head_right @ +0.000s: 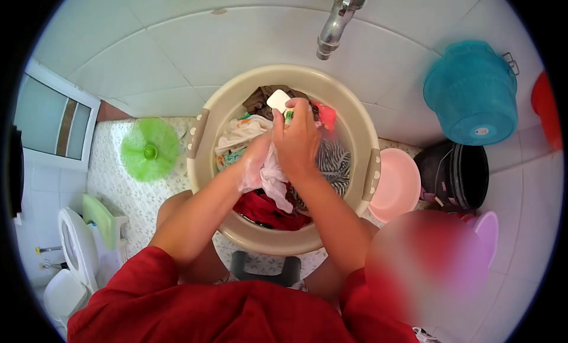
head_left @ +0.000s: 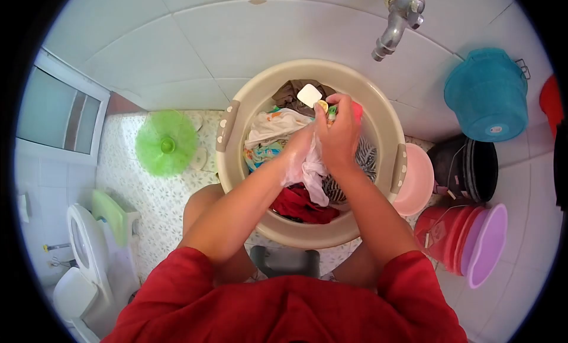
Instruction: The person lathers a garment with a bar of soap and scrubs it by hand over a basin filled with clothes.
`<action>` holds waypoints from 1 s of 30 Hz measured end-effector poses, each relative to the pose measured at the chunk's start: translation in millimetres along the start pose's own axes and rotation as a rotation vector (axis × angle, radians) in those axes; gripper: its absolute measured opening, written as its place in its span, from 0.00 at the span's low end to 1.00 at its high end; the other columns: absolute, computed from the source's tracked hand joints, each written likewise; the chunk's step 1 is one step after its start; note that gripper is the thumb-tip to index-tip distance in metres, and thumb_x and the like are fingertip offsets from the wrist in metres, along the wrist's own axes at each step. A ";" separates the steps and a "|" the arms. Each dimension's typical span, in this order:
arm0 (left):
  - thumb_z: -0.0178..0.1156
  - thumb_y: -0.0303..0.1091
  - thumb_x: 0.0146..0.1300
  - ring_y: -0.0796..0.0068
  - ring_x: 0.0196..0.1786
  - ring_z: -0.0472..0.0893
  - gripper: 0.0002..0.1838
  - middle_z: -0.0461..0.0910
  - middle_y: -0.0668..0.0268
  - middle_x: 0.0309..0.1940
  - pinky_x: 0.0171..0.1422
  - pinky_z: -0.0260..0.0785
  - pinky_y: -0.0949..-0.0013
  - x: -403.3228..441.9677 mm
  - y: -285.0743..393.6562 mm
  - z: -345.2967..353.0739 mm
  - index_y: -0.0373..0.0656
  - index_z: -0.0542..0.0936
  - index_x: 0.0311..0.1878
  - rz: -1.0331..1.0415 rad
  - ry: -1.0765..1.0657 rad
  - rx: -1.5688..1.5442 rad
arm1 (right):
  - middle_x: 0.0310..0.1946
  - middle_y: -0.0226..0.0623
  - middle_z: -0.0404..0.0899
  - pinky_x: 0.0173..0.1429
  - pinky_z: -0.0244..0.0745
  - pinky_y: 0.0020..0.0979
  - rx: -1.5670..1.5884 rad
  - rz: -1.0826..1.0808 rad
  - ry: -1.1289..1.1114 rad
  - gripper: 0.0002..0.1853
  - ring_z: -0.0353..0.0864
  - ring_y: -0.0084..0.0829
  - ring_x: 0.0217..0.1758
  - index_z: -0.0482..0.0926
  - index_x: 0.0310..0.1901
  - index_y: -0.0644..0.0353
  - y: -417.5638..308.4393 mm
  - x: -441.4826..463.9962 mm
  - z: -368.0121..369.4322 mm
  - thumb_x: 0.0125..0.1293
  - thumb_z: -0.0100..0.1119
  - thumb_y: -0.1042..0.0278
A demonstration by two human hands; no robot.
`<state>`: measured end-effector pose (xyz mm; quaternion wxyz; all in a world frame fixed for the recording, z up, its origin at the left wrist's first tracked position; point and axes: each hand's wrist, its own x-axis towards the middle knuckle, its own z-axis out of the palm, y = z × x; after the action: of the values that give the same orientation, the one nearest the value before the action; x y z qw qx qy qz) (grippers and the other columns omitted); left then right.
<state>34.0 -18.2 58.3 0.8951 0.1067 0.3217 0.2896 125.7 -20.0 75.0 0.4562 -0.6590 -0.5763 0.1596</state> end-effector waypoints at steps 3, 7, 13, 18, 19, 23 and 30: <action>0.46 0.50 0.62 0.67 0.41 0.78 0.20 0.77 0.62 0.43 0.46 0.71 0.62 -2.5 14.2 -2.1 0.45 0.73 0.48 -0.011 0.015 -0.035 | 0.37 0.48 0.74 0.44 0.67 0.40 -0.100 0.033 0.051 0.21 0.74 0.48 0.41 0.67 0.42 0.63 7.5 12.4 -9.7 0.54 0.58 0.55; 0.56 0.40 0.57 0.65 0.45 0.77 0.17 0.77 0.60 0.42 0.52 0.67 0.62 -9.2 39.0 -10.1 0.40 0.73 0.46 0.211 -0.036 -0.035 | 0.36 0.46 0.78 0.42 0.69 0.36 0.107 0.384 -0.401 0.22 0.77 0.41 0.35 0.74 0.42 0.67 48.7 29.2 -17.5 0.59 0.54 0.53; 0.54 0.35 0.60 0.66 0.47 0.76 0.17 0.76 0.57 0.44 0.53 0.68 0.61 -8.5 24.2 -17.4 0.34 0.71 0.48 0.169 -0.075 0.105 | 0.28 0.34 0.77 0.40 0.72 0.26 1.054 0.719 -0.248 0.12 0.77 0.26 0.37 0.75 0.41 0.64 28.4 21.1 -33.2 0.58 0.56 0.67; 0.47 0.46 0.64 0.63 0.44 0.77 0.20 0.75 0.57 0.44 0.48 0.70 0.60 -7.5 24.6 -10.7 0.39 0.70 0.50 0.182 0.157 0.105 | 0.37 0.48 0.74 0.44 0.69 0.38 0.180 0.168 0.020 0.12 0.75 0.39 0.37 0.74 0.38 0.68 35.0 8.7 -22.2 0.56 0.56 0.68; 0.47 0.46 0.64 0.63 0.44 0.77 0.20 0.75 0.57 0.44 0.48 0.70 0.60 -5.1 25.9 -14.6 0.39 0.70 0.50 0.187 0.159 0.101 | 0.35 0.47 0.74 0.43 0.69 0.38 0.083 -0.032 0.003 0.12 0.75 0.41 0.36 0.74 0.36 0.67 18.1 -7.0 -18.4 0.55 0.57 0.67; 0.45 0.54 0.63 0.65 0.38 0.77 0.22 0.77 0.61 0.35 0.44 0.70 0.65 34.4 9.4 -66.4 0.44 0.73 0.44 0.082 -0.537 -0.207 | 0.29 0.46 0.72 0.33 0.70 0.40 -0.152 -0.583 -0.112 0.12 0.72 0.46 0.24 0.73 0.24 0.63 -29.3 -55.0 5.9 0.52 0.59 0.62; 0.47 0.46 0.62 0.76 0.34 0.75 0.13 0.76 0.70 0.28 0.36 0.68 0.72 -9.6 -19.9 0.0 0.48 0.74 0.35 0.077 0.140 0.007 | 0.23 0.44 0.71 0.28 0.66 0.39 -0.147 -0.083 -0.034 0.08 0.71 0.45 0.23 0.72 0.22 0.61 23.3 -11.3 -0.5 0.52 0.56 0.66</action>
<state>36.9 -40.0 55.7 0.8582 0.1017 0.3803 0.3294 137.2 -28.5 53.4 0.4030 -0.6634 -0.6211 0.1089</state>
